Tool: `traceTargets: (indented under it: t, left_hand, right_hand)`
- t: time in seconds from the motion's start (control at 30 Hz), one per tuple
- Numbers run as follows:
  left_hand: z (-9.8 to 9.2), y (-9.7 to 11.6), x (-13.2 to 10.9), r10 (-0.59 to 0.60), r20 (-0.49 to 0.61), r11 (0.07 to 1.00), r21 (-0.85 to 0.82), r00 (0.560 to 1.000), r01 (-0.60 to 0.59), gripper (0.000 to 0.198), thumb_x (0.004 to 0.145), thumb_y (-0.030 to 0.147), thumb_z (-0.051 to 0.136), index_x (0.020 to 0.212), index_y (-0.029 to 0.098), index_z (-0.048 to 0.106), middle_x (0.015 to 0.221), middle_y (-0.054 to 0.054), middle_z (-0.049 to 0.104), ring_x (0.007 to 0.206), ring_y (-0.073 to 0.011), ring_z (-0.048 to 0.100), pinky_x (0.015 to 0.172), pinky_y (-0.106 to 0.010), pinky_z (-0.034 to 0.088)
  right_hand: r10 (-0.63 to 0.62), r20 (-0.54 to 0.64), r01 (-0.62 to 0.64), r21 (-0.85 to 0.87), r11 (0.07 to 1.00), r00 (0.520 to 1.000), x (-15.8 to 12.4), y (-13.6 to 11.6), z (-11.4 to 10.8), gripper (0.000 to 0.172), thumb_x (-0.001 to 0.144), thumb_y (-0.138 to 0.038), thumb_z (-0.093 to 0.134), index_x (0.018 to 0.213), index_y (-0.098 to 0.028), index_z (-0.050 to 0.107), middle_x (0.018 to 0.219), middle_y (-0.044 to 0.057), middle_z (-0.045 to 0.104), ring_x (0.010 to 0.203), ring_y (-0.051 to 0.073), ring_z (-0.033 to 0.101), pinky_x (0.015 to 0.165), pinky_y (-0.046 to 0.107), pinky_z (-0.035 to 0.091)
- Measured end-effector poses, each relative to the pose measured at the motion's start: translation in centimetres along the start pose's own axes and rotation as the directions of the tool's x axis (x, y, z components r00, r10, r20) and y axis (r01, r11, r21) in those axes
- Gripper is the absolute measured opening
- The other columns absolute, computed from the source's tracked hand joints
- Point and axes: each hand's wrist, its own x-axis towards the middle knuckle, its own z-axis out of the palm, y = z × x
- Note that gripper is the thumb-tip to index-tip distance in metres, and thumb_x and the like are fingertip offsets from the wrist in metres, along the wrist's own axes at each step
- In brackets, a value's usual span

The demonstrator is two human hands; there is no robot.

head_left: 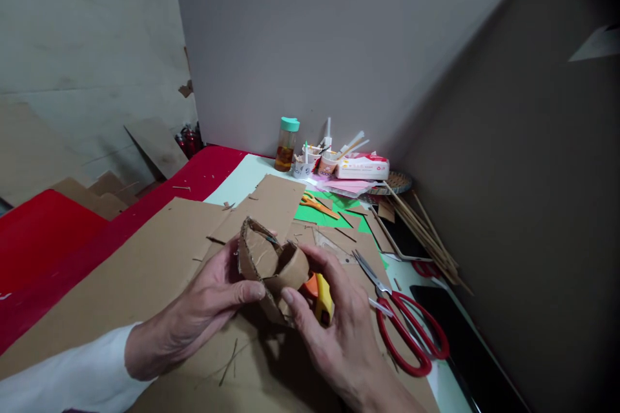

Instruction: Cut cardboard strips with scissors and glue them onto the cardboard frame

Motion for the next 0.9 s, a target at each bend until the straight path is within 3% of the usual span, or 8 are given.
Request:
traceTargets:
  t: [0.27,0.53,0.73,0.83,0.9]
  left_hand:
    - [-0.2,0.2,0.2,-0.005,-0.051,0.996,0.086,0.999,0.009,0.057,0.069,0.02,0.088,0.118,0.027,0.059,0.112,-0.001,0.073,0.112,-0.0242,0.065,0.094,-0.033,0.051]
    - [-1.8,0.2,0.9,-0.129,-0.074,0.955,0.261,0.989,0.144,0.057,0.067,0.014,0.085,0.114,0.029,0.055,0.101,0.005,0.071,0.096,-0.0166,0.066,0.082,-0.027,0.05]
    - [-4.3,2.7,2.8,-0.324,0.032,0.806,0.533,0.946,0.258,0.06,0.063,0.027,0.086,0.116,0.024,0.059,0.104,-0.003,0.074,0.097,-0.0258,0.07,0.078,-0.034,0.054]
    - [-5.4,3.8,3.3,-0.275,0.034,0.68,0.714,0.961,0.169,0.061,0.063,0.026,0.084,0.12,0.027,0.06,0.132,-0.006,0.067,0.125,-0.0306,0.062,0.1,-0.042,0.052]
    - [-5.6,4.0,3.3,-0.226,0.086,0.523,0.851,0.97,0.046,0.069,0.065,0.026,0.084,0.128,0.029,0.058,0.142,-0.007,0.061,0.135,-0.0305,0.054,0.112,-0.045,0.042]
  right_hand:
    - [-0.002,0.042,0.001,0.023,1.0,0.999,-0.1,0.6,0.0,0.038,0.089,-0.023,0.065,0.126,-0.018,0.059,0.108,0.008,0.073,0.096,0.022,0.071,0.084,0.035,0.059]
    - [-0.022,0.151,0.031,-0.063,0.998,0.988,-0.1,1.6,0.7,0.04,0.092,-0.024,0.058,0.131,-0.011,0.056,0.12,0.017,0.069,0.11,0.03,0.066,0.095,0.048,0.055]
    - [0.01,0.201,0.008,-0.09,0.996,0.98,-0.6,2.0,1.2,0.043,0.093,-0.024,0.06,0.132,-0.009,0.055,0.121,0.018,0.069,0.11,0.032,0.065,0.094,0.052,0.055]
    - [-0.007,0.264,0.033,-0.095,0.995,0.964,-0.7,1.9,1.3,0.045,0.092,-0.021,0.06,0.135,-0.011,0.053,0.123,0.017,0.067,0.113,0.031,0.063,0.098,0.05,0.054]
    - [-0.01,0.298,0.044,-0.107,0.993,0.954,-0.7,1.7,1.4,0.047,0.092,-0.02,0.06,0.137,-0.011,0.051,0.125,0.017,0.066,0.115,0.031,0.061,0.1,0.05,0.053]
